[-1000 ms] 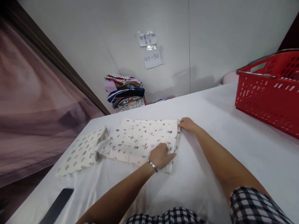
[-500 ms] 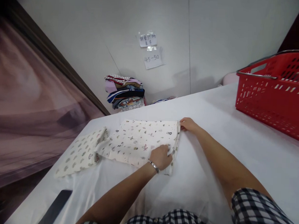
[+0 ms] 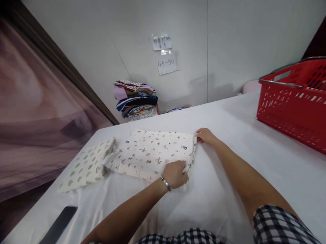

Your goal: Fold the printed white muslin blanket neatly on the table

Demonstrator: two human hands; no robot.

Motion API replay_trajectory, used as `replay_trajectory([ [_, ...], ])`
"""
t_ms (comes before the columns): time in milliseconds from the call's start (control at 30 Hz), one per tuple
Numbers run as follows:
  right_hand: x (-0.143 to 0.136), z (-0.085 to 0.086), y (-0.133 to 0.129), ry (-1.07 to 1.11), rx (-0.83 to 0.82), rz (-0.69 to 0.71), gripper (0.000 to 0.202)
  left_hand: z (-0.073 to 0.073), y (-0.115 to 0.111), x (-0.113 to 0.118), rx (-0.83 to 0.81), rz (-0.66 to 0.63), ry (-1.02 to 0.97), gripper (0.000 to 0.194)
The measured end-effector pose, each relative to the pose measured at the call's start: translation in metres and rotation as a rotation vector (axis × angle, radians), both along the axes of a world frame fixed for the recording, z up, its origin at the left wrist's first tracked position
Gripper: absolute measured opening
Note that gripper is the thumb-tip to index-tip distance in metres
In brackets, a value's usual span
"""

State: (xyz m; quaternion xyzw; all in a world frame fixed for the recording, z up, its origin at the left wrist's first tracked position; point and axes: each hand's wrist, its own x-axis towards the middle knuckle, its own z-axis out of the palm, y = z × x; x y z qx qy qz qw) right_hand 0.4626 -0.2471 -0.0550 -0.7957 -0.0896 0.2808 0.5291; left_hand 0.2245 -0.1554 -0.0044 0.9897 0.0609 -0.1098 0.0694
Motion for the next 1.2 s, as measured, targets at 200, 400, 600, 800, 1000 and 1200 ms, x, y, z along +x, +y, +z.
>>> replay_trajectory([
  [200,-0.005,0.013,-0.001,-0.007,-0.051,0.047,0.017,-0.004,-0.002,0.001,-0.009,-0.013,0.004,0.027],
  [400,-0.011,0.028,0.007,-0.071,-0.199,0.120,0.041,-0.006,-0.005,-0.001,-0.026,0.023,-0.001,0.028],
  [600,-0.002,0.028,0.009,-0.337,-0.379,0.148,0.039,-0.005,-0.006,0.001,-0.059,0.131,0.025,0.044],
  [800,0.003,0.026,0.007,-0.474,-0.482,0.274,0.038,-0.005,-0.005,0.002,-0.070,0.131,0.031,0.041],
  [1000,0.001,0.029,0.017,-0.526,-0.539,0.365,0.029,-0.006,-0.008,-0.001,-0.063,0.139,0.023,0.042],
  [1200,0.000,0.029,0.021,-0.622,-0.557,0.384,0.022,-0.007,-0.008,-0.002,-0.068,0.130,-0.007,0.040],
])
